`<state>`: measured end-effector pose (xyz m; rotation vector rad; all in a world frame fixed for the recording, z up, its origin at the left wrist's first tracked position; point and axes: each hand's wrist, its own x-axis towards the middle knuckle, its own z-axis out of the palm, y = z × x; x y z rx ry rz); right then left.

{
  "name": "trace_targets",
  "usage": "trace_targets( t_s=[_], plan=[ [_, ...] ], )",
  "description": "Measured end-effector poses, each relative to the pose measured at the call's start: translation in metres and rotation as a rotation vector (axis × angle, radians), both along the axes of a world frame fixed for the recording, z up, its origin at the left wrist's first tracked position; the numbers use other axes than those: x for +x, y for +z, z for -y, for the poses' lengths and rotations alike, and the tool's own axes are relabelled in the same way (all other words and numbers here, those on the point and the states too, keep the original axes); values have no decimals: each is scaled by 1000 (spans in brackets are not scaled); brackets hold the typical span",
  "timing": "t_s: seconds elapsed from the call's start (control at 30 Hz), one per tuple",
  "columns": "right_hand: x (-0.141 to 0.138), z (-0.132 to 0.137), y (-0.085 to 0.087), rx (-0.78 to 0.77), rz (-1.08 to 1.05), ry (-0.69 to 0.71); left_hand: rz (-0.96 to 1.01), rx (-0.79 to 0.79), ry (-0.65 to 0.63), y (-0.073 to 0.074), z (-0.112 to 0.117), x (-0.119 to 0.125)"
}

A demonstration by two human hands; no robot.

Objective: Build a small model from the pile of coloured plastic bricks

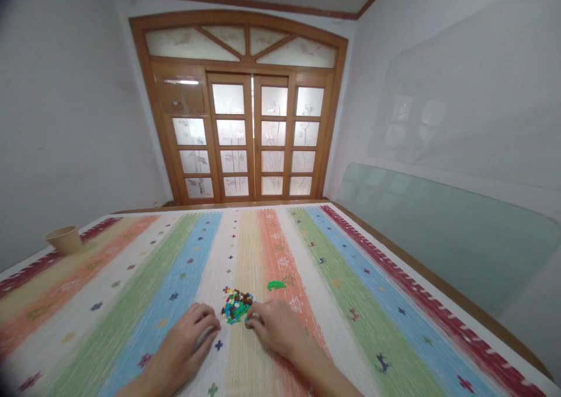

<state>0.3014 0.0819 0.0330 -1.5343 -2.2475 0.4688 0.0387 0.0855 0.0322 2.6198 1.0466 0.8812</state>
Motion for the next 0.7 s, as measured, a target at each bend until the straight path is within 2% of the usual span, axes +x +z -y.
trace_targets(
  t_s=[0.7],
  plan=[
    [-1, 1, -1, 42, 27, 16, -28, -43, 7, 5, 3, 0]
  ],
)
